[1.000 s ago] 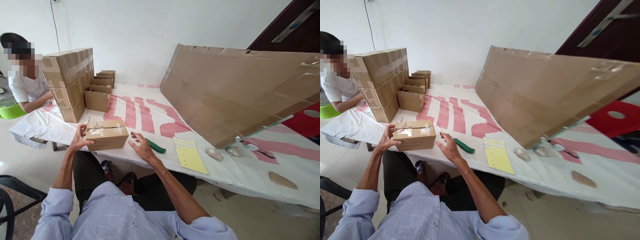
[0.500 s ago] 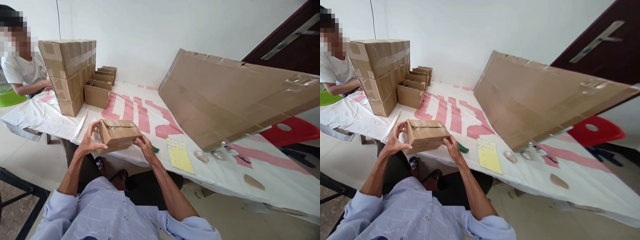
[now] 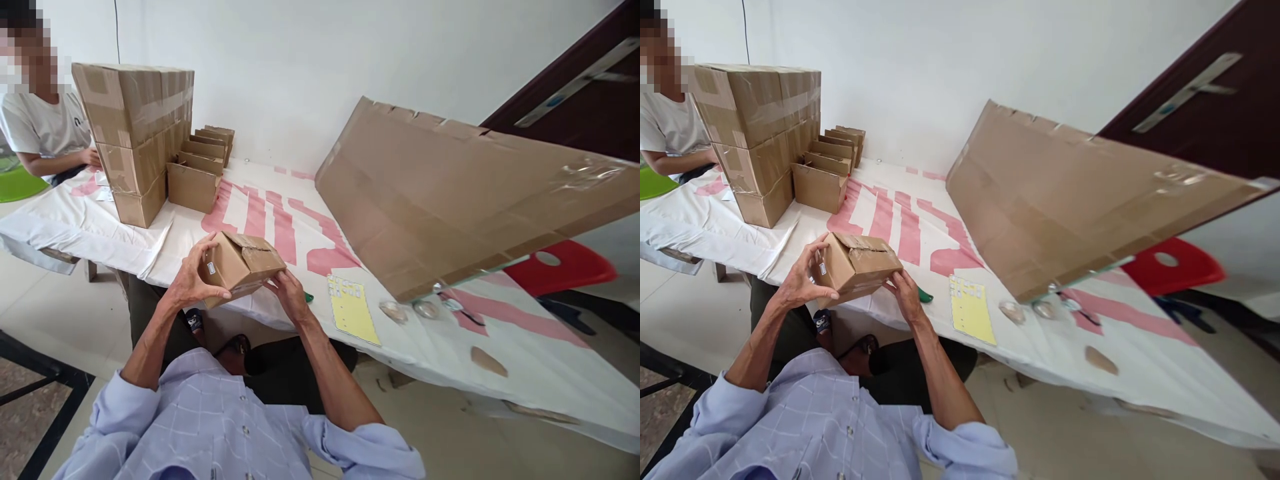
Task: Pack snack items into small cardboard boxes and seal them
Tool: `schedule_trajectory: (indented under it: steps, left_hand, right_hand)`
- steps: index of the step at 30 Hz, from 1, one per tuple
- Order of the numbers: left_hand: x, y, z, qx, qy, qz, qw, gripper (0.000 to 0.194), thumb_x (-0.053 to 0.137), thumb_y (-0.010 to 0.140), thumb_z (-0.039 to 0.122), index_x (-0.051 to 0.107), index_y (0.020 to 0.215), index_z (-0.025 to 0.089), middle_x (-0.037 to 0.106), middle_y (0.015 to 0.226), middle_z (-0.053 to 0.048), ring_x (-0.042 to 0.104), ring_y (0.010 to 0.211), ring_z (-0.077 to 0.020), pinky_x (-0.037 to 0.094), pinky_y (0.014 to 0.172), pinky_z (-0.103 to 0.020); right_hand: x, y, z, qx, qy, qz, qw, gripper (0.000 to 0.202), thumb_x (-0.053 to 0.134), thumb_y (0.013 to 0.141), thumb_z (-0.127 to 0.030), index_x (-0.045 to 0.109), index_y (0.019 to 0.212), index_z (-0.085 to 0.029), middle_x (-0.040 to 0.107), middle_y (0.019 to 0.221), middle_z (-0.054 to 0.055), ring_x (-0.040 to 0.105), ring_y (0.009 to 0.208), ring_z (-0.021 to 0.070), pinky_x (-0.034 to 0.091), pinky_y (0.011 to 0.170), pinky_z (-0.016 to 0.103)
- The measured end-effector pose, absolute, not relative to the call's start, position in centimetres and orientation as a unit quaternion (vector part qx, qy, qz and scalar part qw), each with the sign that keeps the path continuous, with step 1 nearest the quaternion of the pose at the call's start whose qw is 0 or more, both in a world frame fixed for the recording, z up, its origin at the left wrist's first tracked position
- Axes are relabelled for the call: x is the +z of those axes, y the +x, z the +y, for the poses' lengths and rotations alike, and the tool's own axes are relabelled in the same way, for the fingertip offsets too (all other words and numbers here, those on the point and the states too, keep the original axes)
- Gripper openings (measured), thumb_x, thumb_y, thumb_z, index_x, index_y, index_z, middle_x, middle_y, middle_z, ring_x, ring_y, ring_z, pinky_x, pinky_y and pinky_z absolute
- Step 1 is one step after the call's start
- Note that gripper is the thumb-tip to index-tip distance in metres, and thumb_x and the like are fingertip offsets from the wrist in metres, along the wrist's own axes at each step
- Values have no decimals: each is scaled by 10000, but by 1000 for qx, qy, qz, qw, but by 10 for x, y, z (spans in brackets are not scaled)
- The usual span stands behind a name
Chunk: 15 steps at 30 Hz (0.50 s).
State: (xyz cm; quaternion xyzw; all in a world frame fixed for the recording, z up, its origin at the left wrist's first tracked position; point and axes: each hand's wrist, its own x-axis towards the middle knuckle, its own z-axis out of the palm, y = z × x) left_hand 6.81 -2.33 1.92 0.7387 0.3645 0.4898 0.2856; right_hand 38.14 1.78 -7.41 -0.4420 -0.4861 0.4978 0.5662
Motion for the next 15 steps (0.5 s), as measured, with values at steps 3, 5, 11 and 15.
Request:
schedule_trajectory:
  steps: [3,5,11,15]
  left_hand:
    - [13,64,-27,469,740,395,275,1259,1065,610,706,515,1692,370,404,1793,-195,327,1708,-526,264,1388,-750]
    - [10,62,-30,463,743,395,277,1307,1086,616,628,466,1739,379,417,1759,-182,364,1682,-515,302,1382,-730]
    - [11,70,-34,477,732,406,267,1291,1073,621,437,428,1731,301,503,1688,-173,482,1585,-484,403,1343,-663]
    - [16,85,-31,494,719,417,254,1244,1097,557,480,507,1634,281,549,1629,-190,549,1510,-503,451,1275,-687]
  right_hand:
    - [-74,380,16,502,-448,-476,566,645,797,827,-761,714,1242,-274,811,1264,101,756,1224,310,660,1049,559]
    - [-71,382,16,498,-460,-476,560,630,805,811,-747,720,1209,-266,809,1228,93,758,1183,307,666,1031,557]
    - [-7,390,6,225,-550,-542,594,509,670,961,-632,761,1263,-234,772,1313,151,701,1270,356,595,1121,604]
    - [68,366,-11,14,-425,-728,538,279,622,1075,-394,812,1231,-263,759,1290,132,664,1298,346,548,1152,573]
